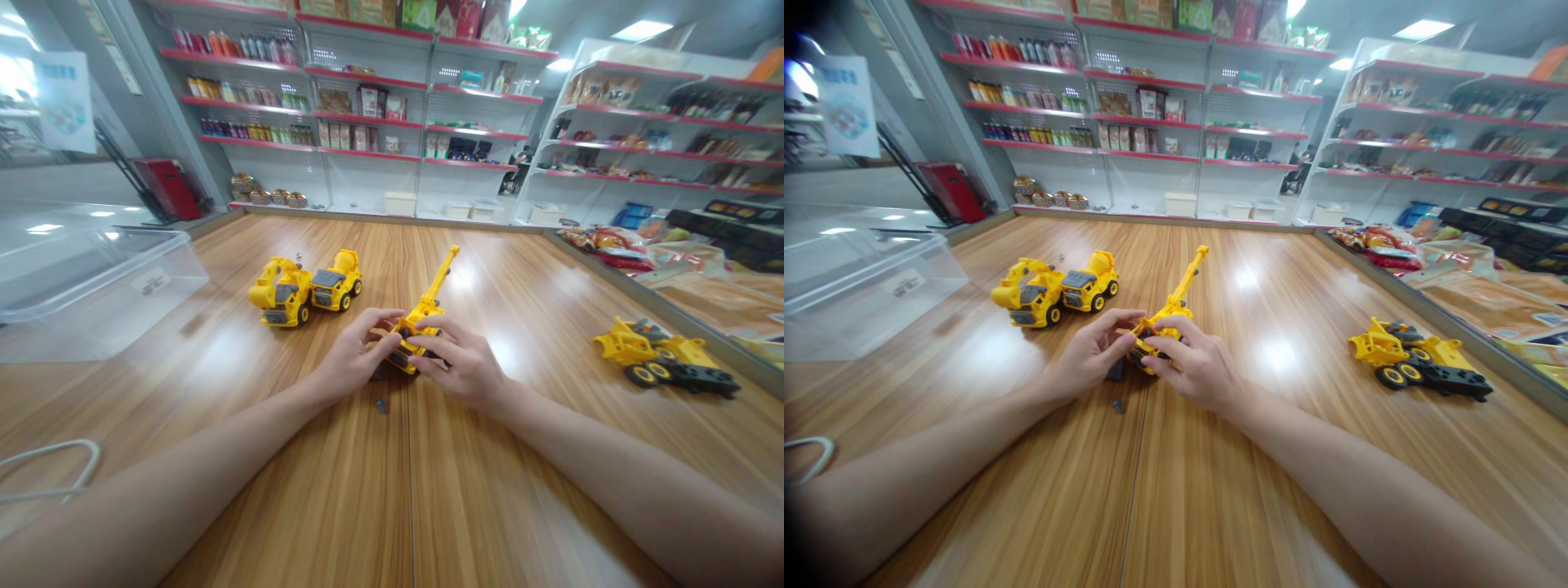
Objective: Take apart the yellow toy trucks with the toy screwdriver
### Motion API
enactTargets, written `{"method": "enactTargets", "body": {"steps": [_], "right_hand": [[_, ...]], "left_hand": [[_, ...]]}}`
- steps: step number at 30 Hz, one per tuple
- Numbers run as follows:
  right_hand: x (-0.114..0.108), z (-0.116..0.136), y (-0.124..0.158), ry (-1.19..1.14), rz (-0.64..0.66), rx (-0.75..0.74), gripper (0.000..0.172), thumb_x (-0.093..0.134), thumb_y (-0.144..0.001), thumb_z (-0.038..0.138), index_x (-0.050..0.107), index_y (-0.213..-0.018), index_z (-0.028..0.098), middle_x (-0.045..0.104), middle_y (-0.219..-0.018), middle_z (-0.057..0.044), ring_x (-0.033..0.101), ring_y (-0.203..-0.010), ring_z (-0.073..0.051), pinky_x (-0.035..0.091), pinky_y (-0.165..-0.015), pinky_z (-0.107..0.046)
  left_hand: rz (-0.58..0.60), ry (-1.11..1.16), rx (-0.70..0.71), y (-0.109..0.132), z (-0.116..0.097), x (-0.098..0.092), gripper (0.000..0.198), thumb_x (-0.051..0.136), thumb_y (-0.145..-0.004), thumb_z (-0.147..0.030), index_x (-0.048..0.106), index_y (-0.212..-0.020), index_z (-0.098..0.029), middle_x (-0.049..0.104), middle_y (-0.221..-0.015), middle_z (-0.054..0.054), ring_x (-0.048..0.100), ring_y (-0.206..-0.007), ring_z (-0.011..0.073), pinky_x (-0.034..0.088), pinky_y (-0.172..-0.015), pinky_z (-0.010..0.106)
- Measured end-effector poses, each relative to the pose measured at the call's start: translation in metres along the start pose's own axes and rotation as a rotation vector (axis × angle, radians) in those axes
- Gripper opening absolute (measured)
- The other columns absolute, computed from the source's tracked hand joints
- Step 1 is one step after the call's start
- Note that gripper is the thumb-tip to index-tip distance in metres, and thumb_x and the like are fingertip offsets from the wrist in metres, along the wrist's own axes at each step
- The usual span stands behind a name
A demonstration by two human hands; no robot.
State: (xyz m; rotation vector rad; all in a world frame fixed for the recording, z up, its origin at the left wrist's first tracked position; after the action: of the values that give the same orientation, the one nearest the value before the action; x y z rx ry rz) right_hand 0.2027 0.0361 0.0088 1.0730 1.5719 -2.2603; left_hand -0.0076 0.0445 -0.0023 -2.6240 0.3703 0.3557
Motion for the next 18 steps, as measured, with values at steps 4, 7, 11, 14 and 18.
{"method": "enactTargets", "body": {"steps": [4, 7, 11, 14, 18], "right_hand": [[0.001, -0.002, 0.000, 0.020, 0.010, 0.027, 0.019, 0.061, -0.091, 0.025, 0.065, -0.110, 0.021, 0.061, -0.121, -0.009, 0.068, -0.083, -0.014, 0.060, -0.068, -0.027], [0.000, -0.001, -0.001, 0.015, 0.007, 0.063, 0.021, 0.059, -0.091, 0.020, 0.063, -0.111, 0.022, 0.060, -0.122, -0.009, 0.068, -0.096, -0.018, 0.061, -0.069, -0.028], [-0.001, 0.002, -0.002, -0.017, 0.013, 0.087, 0.026, 0.058, -0.088, 0.014, 0.061, -0.112, 0.022, 0.060, -0.121, -0.010, 0.065, -0.107, -0.021, 0.063, -0.076, -0.031], [-0.001, 0.001, -0.002, -0.014, 0.016, 0.081, 0.029, 0.059, -0.085, 0.012, 0.060, -0.112, 0.023, 0.060, -0.123, -0.010, 0.064, -0.110, -0.022, 0.063, -0.081, -0.034], [-0.001, 0.000, -0.001, -0.004, 0.026, 0.074, 0.030, 0.059, -0.085, 0.013, 0.060, -0.113, 0.023, 0.059, -0.124, -0.009, 0.064, -0.109, -0.022, 0.063, -0.082, -0.034]], "left_hand": [[-0.231, -0.257, -0.079, -0.002, 0.004, -0.010, 0.023, 0.051, -0.087, -0.021, 0.060, -0.108, -0.016, 0.064, -0.104, 0.008, 0.062, -0.092, 0.0177, 0.050, -0.078, 0.030], [-0.150, -0.602, -0.205, -0.003, 0.003, -0.017, 0.023, 0.055, -0.075, -0.015, 0.062, -0.097, -0.016, 0.063, -0.090, 0.006, 0.060, -0.077, 0.0182, 0.048, -0.068, 0.030], [0.115, -0.850, -0.265, -0.001, -0.009, -0.019, 0.026, 0.059, -0.078, -0.037, 0.065, -0.093, -0.017, 0.065, -0.088, 0.010, 0.063, -0.083, 0.0264, 0.047, -0.072, 0.036], [0.242, -0.912, -0.254, 0.000, -0.020, -0.020, 0.032, 0.063, -0.074, -0.046, 0.067, -0.088, -0.018, 0.066, -0.085, 0.010, 0.064, -0.082, 0.0285, 0.047, -0.070, 0.035], [0.337, -0.894, -0.223, -0.003, -0.034, -0.025, 0.019, 0.059, -0.072, -0.023, 0.071, -0.086, -0.019, 0.070, -0.078, 0.007, 0.065, -0.073, 0.0233, 0.045, -0.066, 0.031]]}}
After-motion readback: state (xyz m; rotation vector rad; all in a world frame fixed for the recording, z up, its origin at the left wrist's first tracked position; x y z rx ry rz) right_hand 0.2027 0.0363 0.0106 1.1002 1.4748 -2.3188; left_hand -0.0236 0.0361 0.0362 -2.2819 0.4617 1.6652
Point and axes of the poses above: each hand's wrist, its own y-axis away from the middle knuckle, its own x-axis out of the palm, z = x × y, the point moved 1 cm from there along -y, towards the middle knuckle
